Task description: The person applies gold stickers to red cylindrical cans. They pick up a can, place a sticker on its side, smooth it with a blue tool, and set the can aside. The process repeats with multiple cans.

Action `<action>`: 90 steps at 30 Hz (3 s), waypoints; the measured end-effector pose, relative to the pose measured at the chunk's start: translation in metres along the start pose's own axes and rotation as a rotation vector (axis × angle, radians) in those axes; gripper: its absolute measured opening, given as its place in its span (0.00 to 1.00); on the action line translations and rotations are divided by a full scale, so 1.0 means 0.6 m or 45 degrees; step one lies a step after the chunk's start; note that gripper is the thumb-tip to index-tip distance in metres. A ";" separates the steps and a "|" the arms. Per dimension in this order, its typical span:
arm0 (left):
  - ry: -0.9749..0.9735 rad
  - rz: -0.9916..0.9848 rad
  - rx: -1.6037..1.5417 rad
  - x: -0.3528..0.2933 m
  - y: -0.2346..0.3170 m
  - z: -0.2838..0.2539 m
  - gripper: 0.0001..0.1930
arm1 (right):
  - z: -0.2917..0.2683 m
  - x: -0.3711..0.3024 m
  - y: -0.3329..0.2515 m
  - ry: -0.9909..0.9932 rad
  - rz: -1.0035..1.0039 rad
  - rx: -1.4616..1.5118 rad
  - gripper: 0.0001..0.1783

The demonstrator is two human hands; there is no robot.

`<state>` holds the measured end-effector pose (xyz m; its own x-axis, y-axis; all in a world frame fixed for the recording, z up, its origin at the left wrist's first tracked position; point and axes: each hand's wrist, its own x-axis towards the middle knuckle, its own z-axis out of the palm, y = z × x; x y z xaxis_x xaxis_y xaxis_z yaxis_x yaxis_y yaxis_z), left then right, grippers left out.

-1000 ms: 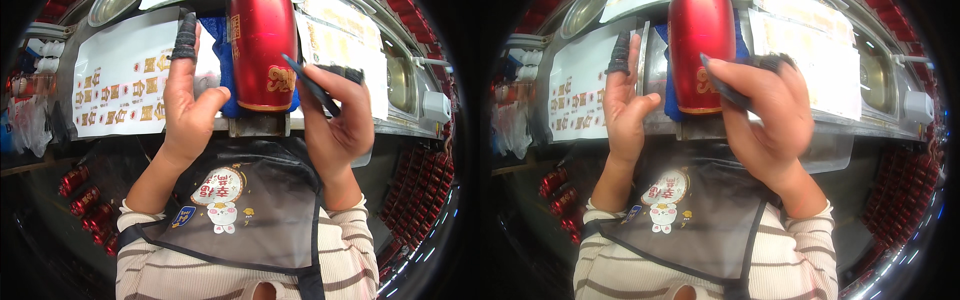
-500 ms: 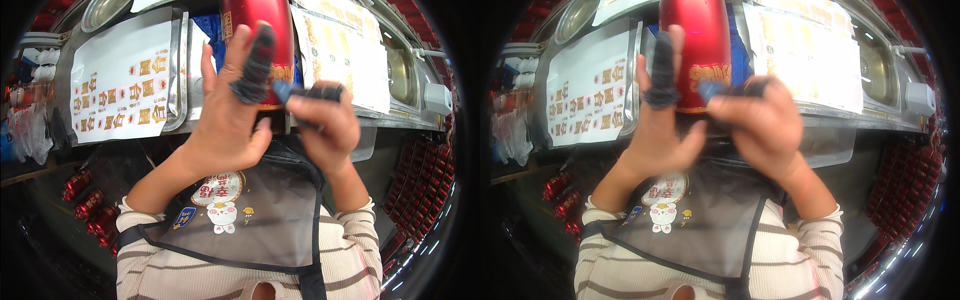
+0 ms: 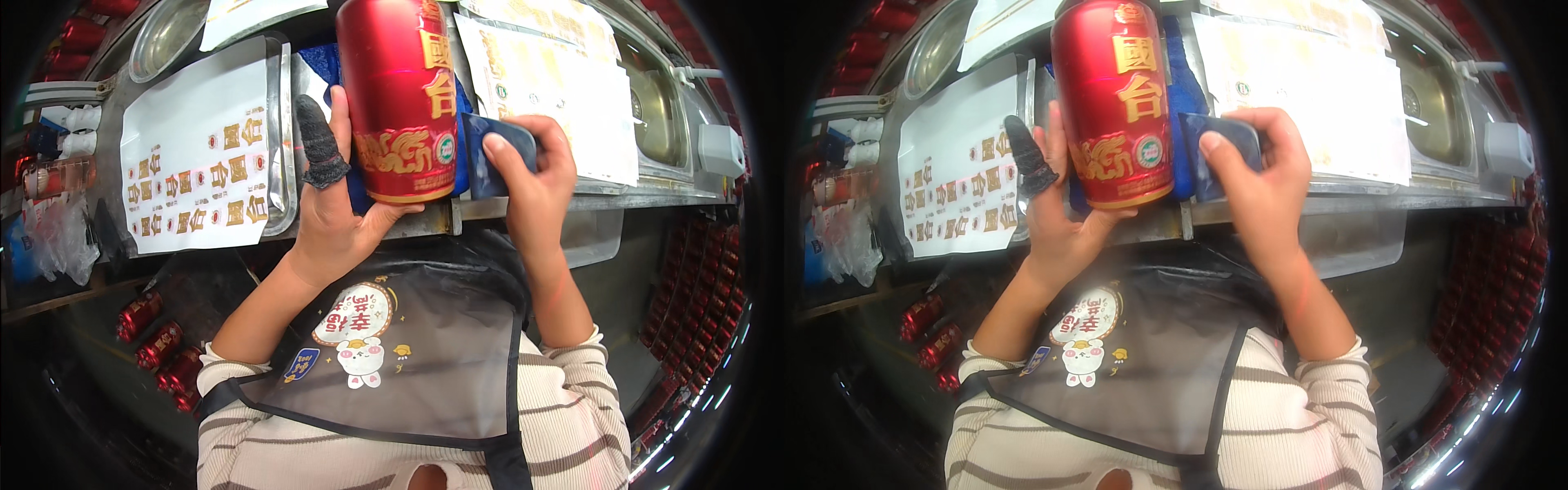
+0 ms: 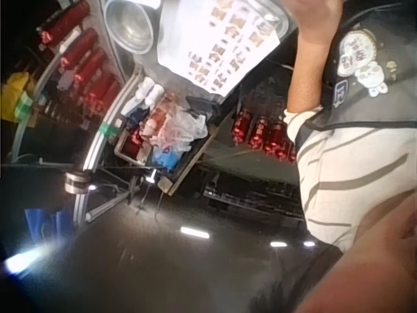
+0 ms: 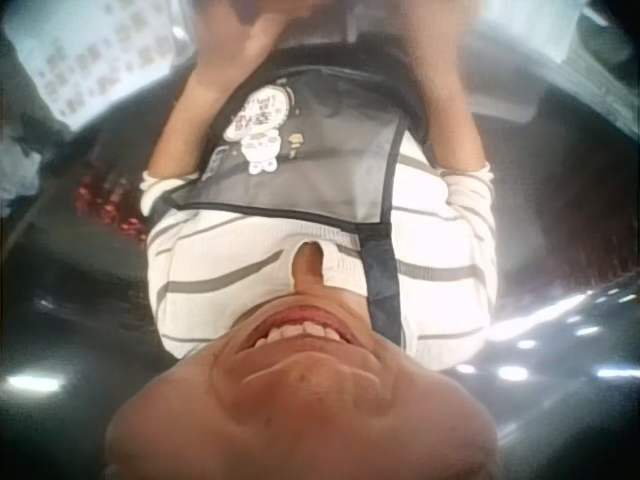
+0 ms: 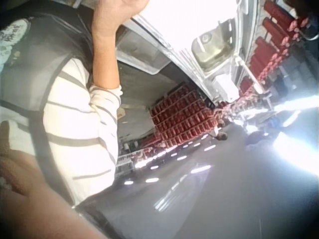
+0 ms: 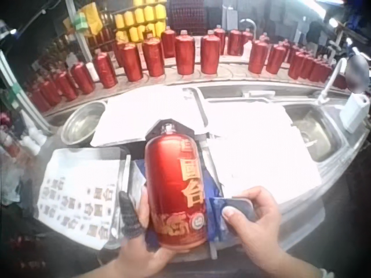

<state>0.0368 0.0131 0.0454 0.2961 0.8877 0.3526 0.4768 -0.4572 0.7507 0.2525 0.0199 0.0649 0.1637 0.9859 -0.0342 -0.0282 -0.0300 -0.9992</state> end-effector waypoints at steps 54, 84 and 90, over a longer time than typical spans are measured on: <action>0.203 -0.603 -0.677 0.046 0.036 0.000 0.30 | 0.036 0.014 0.000 -0.340 0.114 0.053 0.19; -0.041 -0.284 -0.053 0.020 -0.007 -0.003 0.61 | 0.037 0.013 -0.002 -0.372 0.135 0.031 0.17; 0.128 -0.181 0.102 0.015 0.023 0.003 0.58 | -0.014 0.023 0.009 0.014 0.336 0.231 0.09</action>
<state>0.0472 0.0146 0.0579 0.1389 0.9427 0.3032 0.5738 -0.3261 0.7512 0.2632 0.0319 0.0590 0.1378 0.9463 -0.2925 -0.2466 -0.2532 -0.9354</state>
